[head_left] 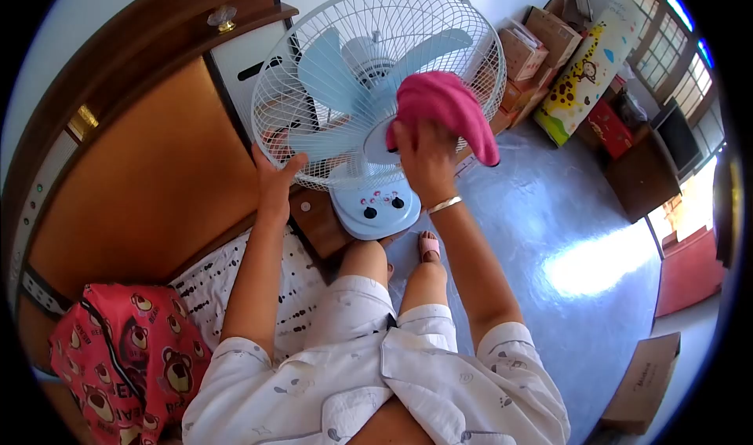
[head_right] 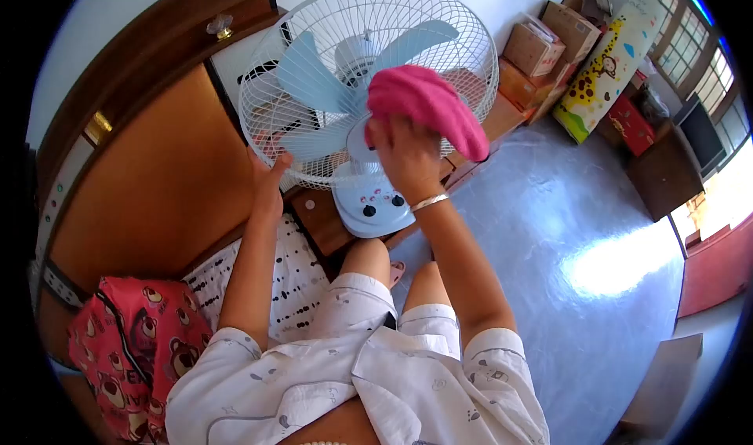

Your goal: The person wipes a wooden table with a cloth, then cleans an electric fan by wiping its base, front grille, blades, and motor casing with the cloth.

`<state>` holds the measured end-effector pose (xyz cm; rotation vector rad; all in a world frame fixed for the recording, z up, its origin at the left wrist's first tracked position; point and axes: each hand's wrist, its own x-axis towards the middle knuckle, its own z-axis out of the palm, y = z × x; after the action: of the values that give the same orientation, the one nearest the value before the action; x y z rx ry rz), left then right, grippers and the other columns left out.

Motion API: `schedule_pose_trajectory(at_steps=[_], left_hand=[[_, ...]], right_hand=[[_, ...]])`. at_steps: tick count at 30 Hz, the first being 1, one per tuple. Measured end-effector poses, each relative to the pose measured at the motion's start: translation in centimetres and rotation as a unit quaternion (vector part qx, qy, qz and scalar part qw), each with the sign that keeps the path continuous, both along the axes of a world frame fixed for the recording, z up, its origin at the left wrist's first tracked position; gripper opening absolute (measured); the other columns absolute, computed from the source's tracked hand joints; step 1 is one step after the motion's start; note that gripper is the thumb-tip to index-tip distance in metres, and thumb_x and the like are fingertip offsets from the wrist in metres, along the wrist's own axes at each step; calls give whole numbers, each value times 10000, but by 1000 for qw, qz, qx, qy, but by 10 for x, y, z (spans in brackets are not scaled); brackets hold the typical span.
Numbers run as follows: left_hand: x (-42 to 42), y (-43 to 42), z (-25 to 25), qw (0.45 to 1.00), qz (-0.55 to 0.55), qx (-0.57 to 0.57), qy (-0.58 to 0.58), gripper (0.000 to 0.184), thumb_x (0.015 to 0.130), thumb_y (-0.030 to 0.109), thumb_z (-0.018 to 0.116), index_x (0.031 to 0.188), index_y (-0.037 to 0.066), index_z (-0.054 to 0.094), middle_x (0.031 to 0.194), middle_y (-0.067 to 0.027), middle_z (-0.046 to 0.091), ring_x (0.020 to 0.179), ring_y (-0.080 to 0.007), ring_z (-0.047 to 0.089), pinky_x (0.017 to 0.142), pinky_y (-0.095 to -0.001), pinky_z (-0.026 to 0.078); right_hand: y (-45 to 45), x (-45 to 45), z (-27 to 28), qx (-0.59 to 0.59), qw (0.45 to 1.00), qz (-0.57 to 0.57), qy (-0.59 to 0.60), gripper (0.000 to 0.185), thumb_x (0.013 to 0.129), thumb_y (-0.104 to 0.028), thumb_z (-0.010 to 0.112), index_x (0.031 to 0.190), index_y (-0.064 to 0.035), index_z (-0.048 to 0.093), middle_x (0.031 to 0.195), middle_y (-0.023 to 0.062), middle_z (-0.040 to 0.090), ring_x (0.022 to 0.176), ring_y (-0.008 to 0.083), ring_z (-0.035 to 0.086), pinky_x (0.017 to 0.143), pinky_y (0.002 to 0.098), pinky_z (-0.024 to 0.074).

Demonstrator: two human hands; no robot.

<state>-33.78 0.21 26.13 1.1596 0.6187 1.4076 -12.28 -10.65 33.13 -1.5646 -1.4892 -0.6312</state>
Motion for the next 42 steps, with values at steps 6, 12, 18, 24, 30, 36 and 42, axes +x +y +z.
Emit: schedule_pose_trajectory(at_steps=[6,12,18,24,30,36,42], left_hand=[[-2,12,3,1000,-4,-11,16,910,730,177,824,1446,65,275,1380,-118,434,1287,-246,418,1101,-389,316],[-2,14,6,1000,15,-15,-4,848,759,139,776,1455,59,298,1389,-126,432,1287,-247,416,1096,-386,321],[-10,34,-13,998,54,-7,-17,821,797,66,715,1477,50,254,1418,-131,402,1267,-253,440,1081,-382,347],[-25,39,-31,995,44,-1,-92,741,831,62,682,1453,51,279,1406,-115,408,1257,-240,450,1047,-379,390],[-18,44,-24,995,54,-4,-83,756,831,175,724,1444,62,296,1409,-107,411,1289,-243,417,1099,-416,316],[-16,57,-30,996,83,7,-43,651,889,293,664,1425,102,347,1389,-108,434,1257,-255,461,1026,-444,416],[-21,56,-25,997,26,-25,-65,735,855,264,717,1434,80,303,1406,-131,409,1276,-259,429,1077,-435,350]], right_hand=[[16,-5,-52,-24,976,159,-145,439,850,-173,648,1277,-107,573,1265,151,577,1232,373,503,1039,508,389],[13,-2,17,-275,927,212,140,356,902,-263,626,1233,-133,600,1206,123,603,1119,316,564,952,449,446],[42,-16,-40,-37,961,207,-181,388,881,-226,619,1254,-124,594,1287,102,571,1268,315,479,1079,475,362],[44,-8,16,-35,968,245,-49,331,885,-246,627,1189,-115,606,1180,136,604,1104,340,554,946,447,438],[61,4,-55,29,997,31,59,307,895,-248,642,1105,-28,609,1009,202,612,933,401,580,796,476,465],[53,-11,-107,-14,990,68,124,326,875,-316,667,975,-11,615,850,185,598,785,390,567,768,479,437],[93,7,-28,103,986,44,126,371,866,-364,659,1012,-25,619,978,175,602,882,373,566,781,473,431]])
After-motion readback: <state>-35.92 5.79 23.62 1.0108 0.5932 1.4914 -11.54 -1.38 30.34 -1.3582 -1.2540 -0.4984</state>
